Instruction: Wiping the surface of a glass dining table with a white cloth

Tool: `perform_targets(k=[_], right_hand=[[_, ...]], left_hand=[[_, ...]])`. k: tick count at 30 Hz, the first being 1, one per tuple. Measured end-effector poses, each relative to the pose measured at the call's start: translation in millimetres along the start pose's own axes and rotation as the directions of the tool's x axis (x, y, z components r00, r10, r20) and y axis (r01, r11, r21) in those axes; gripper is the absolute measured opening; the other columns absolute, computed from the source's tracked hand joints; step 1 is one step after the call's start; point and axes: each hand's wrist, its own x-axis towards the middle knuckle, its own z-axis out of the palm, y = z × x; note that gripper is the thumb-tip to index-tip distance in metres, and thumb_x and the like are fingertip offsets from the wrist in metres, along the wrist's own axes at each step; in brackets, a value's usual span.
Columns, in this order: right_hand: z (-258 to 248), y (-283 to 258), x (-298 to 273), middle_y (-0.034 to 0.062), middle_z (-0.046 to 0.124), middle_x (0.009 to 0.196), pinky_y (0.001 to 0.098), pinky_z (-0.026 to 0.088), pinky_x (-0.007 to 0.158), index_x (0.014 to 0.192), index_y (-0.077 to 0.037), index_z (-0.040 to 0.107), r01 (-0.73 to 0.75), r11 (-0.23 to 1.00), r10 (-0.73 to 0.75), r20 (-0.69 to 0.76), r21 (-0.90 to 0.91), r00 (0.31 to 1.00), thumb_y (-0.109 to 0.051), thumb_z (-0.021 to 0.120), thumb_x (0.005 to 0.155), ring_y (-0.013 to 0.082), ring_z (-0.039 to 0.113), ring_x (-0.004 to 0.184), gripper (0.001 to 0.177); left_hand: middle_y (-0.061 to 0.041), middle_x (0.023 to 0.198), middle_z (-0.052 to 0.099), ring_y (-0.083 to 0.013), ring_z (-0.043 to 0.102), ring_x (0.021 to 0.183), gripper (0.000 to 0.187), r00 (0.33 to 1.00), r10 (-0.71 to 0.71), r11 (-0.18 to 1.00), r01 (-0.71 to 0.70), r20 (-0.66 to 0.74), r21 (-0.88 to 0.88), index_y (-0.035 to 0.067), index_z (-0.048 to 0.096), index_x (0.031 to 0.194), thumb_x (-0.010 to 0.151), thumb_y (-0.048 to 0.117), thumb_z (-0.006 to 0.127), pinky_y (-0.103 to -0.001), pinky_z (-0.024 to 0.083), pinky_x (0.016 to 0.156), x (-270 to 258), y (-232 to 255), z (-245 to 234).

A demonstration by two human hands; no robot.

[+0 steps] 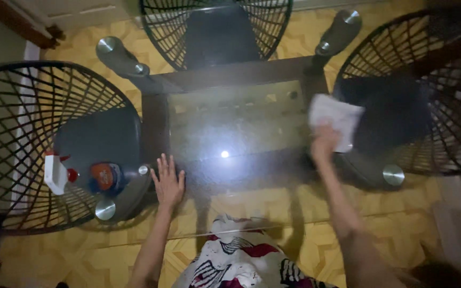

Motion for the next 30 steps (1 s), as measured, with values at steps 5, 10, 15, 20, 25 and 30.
perform_targets(k=[5,10,15,20,25,30], right_hand=[[-15.6,-153.5,-79.6,0.0106,0.067,0.085,0.0430,0.048,0.082,0.088,-0.011,0.073,0.356,0.849,-0.238,-0.317,0.391,0.918,-0.003,0.052,0.098,0.0240,0.063,0.076,0.024],[-38.0,-178.7,-137.7,0.0110,0.055,0.149,0.0577,0.052,0.082,0.149,-0.029,0.053,0.497,0.562,-0.645,-0.025,0.661,0.763,-0.011,0.055,0.096,0.0408,0.062,0.109,0.056],[19.3,-40.5,-110.3,0.0081,0.072,0.125,0.0465,0.048,0.100,0.143,-0.024,0.061,0.558,0.408,-0.636,-0.213,0.723,0.742,-0.015,0.052,0.093,0.0308,0.067,0.107,0.052],[106.9,160.8,-71.4,0.0010,0.059,0.149,0.0497,0.038,0.115,0.160,-0.033,0.045,0.368,0.928,-0.371,0.040,0.058,0.928,-0.024,0.055,0.098,0.0294,0.055,0.131,0.064],[133.0,191.9,-50.4,0.0081,0.032,0.168,0.0672,0.036,0.090,0.163,-0.033,0.040,-0.062,0.979,0.065,-0.006,0.193,0.998,-0.030,0.053,0.101,0.0485,0.048,0.116,0.064],[22.1,47.2,-65.5,0.0089,0.047,0.136,0.0611,0.041,0.076,0.141,-0.024,0.055,-0.056,0.990,0.059,-0.023,0.130,0.998,-0.025,0.061,0.099,0.0398,0.056,0.096,0.043]], left_hand=[[-0.011,0.173,0.014,-0.0309,0.016,0.158,0.069,0.999,-0.029,0.999,0.029,0.024,0.019,0.017,0.026,0.163,0.103,0.048,0.042,-0.064,0.013,0.124,4.3,-6.7,10.9],[-0.012,0.173,0.014,-0.0326,0.017,0.158,0.069,1.000,-0.012,1.000,0.012,0.011,-0.020,0.016,0.025,0.163,0.104,0.046,0.041,-0.065,0.012,0.124,3.1,-5.0,7.9],[-0.009,0.174,0.010,-0.0310,0.012,0.159,0.069,0.998,-0.035,0.997,0.038,0.044,-0.069,0.018,0.022,0.165,0.105,0.048,0.037,-0.064,0.007,0.124,5.4,-6.6,6.7],[-0.013,0.173,0.015,-0.0336,0.017,0.157,0.069,0.999,-0.022,0.998,0.024,0.031,-0.053,0.015,0.025,0.164,0.104,0.046,0.040,-0.065,0.011,0.124,3.8,-1.3,-0.9],[-0.015,0.172,0.017,-0.0347,0.019,0.157,0.068,1.000,-0.012,0.998,0.013,0.003,-0.054,0.013,0.028,0.163,0.103,0.044,0.043,-0.065,0.012,0.123,3.2,-0.2,-1.0],[-0.013,0.173,0.015,-0.0335,0.018,0.157,0.068,1.000,-0.019,0.997,0.019,0.009,-0.069,0.014,0.027,0.163,0.104,0.045,0.043,-0.065,0.011,0.124,3.7,-0.1,0.4]])
